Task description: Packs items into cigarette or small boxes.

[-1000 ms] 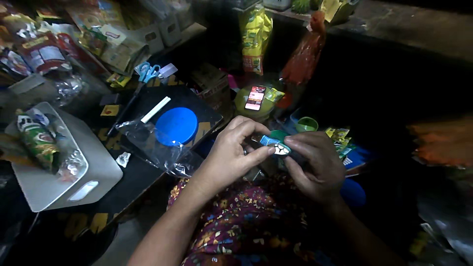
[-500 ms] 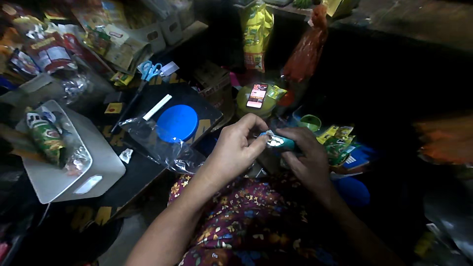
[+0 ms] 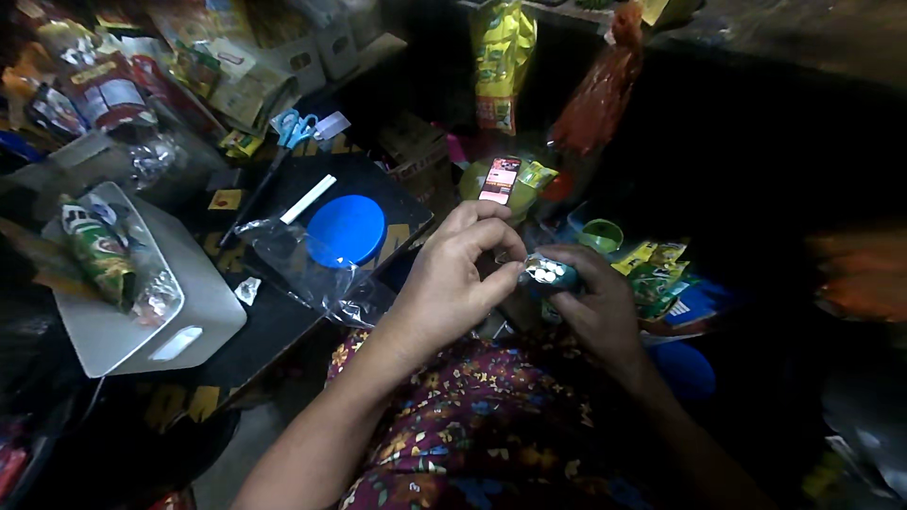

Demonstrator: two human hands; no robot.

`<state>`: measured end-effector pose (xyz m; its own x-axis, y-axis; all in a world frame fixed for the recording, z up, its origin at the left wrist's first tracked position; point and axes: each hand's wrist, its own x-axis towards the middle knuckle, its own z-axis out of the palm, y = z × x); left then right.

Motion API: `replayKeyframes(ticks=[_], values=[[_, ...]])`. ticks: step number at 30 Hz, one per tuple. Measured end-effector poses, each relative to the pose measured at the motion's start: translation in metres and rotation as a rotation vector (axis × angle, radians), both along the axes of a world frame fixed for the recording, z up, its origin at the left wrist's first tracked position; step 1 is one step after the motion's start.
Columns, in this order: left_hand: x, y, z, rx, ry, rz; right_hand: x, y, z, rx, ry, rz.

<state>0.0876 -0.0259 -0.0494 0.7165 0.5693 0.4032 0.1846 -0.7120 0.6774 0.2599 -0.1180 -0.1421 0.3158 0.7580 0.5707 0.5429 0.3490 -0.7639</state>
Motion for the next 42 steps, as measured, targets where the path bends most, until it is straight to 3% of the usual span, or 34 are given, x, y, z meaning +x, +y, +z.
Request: replayKeyframes(ticks=[6, 12, 20, 23, 30, 34, 39, 42], values=[[0.003, -0.002, 0.006, 0.257, 0.181, -0.004, 0.001, 0.0, -0.003, 0.048, -0.161, -0.086], [0.008, -0.006, 0.011, 0.342, 0.388, -0.011, 0.001, 0.002, -0.005, 0.052, -0.247, -0.137], [0.022, -0.006, -0.005, 0.422, 0.318, 0.069, 0.003, 0.004, -0.008, 0.02, -0.231, -0.171], [0.022, 0.0, -0.011, 0.351, 0.236, 0.044, 0.005, 0.004, -0.008, -0.029, -0.188, -0.151], [0.014, 0.019, 0.008, -0.113, 0.265, -0.094, 0.012, 0.007, -0.012, -0.027, 0.047, 0.047], [0.014, 0.023, 0.007, -0.305, 0.173, -0.119, 0.012, 0.012, -0.018, 0.036, 0.161, 0.132], [0.012, 0.015, -0.011, -0.259, -0.204, -0.074, 0.002, 0.013, -0.018, 0.019, 0.401, 0.054], [0.009, 0.013, -0.015, -0.114, -0.217, -0.031, 0.0, 0.012, -0.016, 0.075, 0.408, 0.055]])
